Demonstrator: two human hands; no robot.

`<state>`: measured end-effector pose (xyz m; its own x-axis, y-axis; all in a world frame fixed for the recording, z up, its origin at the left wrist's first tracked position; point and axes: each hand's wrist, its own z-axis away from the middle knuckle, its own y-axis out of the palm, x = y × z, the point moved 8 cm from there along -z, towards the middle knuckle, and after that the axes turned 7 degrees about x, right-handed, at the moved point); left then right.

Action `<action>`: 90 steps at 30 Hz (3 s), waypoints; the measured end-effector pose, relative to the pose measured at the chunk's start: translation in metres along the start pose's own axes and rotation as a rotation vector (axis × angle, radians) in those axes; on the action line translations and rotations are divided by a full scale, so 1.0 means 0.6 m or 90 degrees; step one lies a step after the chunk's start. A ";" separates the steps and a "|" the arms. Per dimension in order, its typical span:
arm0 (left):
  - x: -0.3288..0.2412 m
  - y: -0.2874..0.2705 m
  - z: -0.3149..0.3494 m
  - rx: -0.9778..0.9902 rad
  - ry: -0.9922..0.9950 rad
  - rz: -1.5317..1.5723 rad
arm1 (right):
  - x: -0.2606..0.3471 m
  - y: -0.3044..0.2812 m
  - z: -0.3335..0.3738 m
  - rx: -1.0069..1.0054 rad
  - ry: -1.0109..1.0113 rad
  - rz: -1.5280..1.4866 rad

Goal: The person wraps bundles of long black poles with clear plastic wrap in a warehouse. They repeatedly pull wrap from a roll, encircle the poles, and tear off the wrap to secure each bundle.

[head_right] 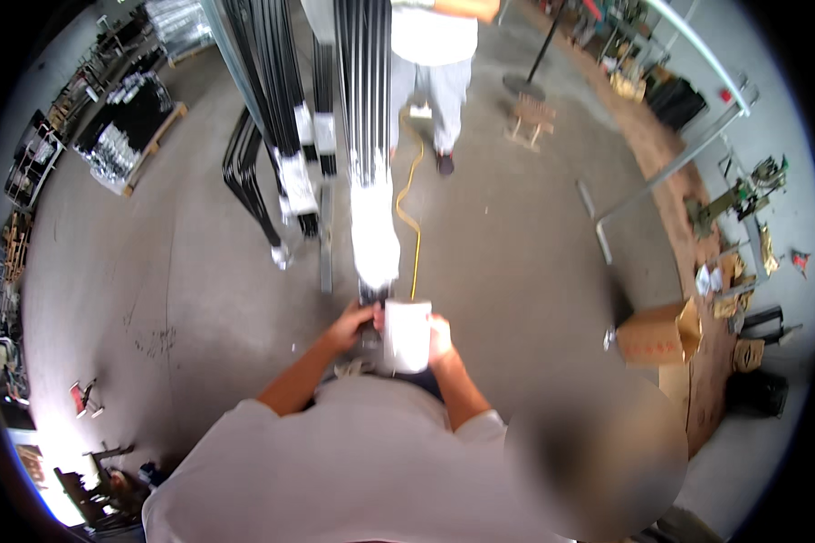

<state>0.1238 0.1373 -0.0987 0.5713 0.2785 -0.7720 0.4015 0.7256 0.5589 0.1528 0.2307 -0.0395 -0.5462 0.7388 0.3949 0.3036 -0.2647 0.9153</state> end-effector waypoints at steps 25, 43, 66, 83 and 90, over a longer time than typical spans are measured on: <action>-0.200 -0.333 -0.158 -0.187 0.208 -0.507 | 0.239 0.091 -0.396 0.080 -0.120 0.095; -0.500 -0.472 -0.167 -0.465 0.472 -0.394 | 0.176 0.133 -0.700 0.069 -0.164 0.348; -0.527 -0.291 -0.007 -0.269 0.412 -0.513 | 0.180 0.149 -0.576 0.006 -0.305 0.303; -0.470 -0.302 -0.027 -0.046 0.362 -0.301 | 0.017 0.057 -0.487 -0.185 -0.211 -0.049; -0.522 -0.169 0.127 0.048 0.609 -0.869 | -0.025 0.090 -0.477 -0.209 -0.187 -0.151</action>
<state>-0.0412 -0.0714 0.1093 -0.8076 -0.2115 -0.5505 0.2508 0.7216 -0.6453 -0.0463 0.0280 0.0268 -0.3134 0.9329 0.1772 -0.0904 -0.2151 0.9724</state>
